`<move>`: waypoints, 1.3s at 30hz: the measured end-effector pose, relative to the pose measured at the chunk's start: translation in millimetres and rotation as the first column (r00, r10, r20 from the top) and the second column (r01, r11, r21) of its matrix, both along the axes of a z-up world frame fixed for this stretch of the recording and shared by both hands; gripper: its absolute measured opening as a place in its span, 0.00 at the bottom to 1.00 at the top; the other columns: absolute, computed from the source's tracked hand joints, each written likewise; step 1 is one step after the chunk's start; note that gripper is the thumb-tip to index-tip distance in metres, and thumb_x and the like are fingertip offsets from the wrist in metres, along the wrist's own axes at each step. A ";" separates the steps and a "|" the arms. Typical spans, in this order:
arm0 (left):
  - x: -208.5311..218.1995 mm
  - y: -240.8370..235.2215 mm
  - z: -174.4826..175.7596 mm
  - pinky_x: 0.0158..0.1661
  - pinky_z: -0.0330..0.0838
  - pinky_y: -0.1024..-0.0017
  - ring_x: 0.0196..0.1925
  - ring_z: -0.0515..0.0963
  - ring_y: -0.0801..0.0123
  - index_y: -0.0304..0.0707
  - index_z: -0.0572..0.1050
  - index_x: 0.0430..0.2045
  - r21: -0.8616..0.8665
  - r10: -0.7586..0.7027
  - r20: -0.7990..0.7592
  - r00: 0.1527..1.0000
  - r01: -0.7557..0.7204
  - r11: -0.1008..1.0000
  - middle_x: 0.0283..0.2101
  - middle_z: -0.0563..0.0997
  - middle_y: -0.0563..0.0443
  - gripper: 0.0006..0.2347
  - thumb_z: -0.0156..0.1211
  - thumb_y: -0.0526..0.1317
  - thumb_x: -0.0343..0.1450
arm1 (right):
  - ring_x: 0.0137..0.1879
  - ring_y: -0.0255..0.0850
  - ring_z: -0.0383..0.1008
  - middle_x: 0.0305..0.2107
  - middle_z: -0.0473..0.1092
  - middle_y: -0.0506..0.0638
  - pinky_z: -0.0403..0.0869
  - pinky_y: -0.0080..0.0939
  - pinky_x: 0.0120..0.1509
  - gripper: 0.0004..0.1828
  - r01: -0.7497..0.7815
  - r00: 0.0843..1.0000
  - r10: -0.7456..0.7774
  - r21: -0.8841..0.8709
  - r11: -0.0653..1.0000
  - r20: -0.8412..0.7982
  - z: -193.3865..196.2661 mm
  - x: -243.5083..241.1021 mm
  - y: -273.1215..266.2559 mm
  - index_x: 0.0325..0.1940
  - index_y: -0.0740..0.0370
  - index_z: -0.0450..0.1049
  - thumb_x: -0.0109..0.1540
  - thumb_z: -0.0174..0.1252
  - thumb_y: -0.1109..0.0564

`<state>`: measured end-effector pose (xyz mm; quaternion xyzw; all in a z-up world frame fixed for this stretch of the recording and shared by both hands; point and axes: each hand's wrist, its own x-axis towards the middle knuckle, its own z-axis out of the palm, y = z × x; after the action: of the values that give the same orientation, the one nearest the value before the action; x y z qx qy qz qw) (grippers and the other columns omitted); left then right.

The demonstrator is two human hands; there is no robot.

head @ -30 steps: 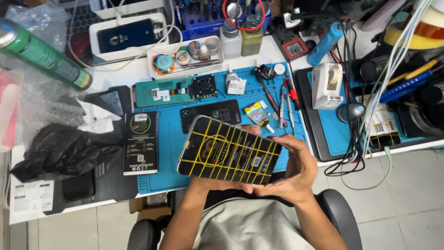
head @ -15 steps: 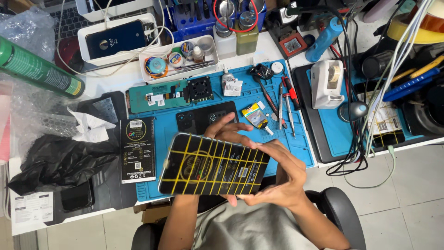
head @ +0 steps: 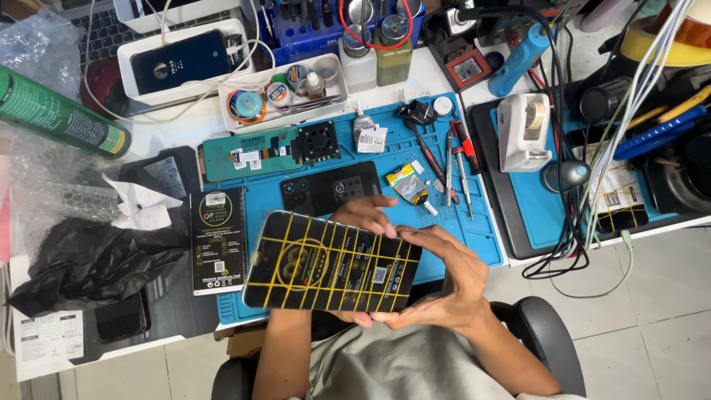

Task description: The person wraps multiple yellow rubber bands around a smartphone to secure its back cover. They then use a small green fan to blow air onto the phone, likely to help the adhesive set.

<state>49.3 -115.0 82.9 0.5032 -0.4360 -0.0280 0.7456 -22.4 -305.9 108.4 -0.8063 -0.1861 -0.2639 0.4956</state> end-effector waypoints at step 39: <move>-57.2 39.0 -46.8 0.70 0.67 0.53 0.66 0.71 0.53 0.29 0.56 0.73 -0.296 0.149 -0.714 0.684 -0.488 0.821 0.58 0.68 0.44 0.48 0.67 0.66 0.66 | 0.53 0.35 0.73 0.60 0.71 0.56 0.74 0.31 0.46 0.40 -0.010 0.810 0.308 0.513 0.858 -0.499 -64.0 -57.6 72.9 0.71 0.67 0.60 0.58 0.68 0.57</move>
<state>-7.9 -76.0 36.1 0.3361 -0.0380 0.0348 0.9404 -80.0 -233.0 44.4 -0.6771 -0.0276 -0.0073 0.7354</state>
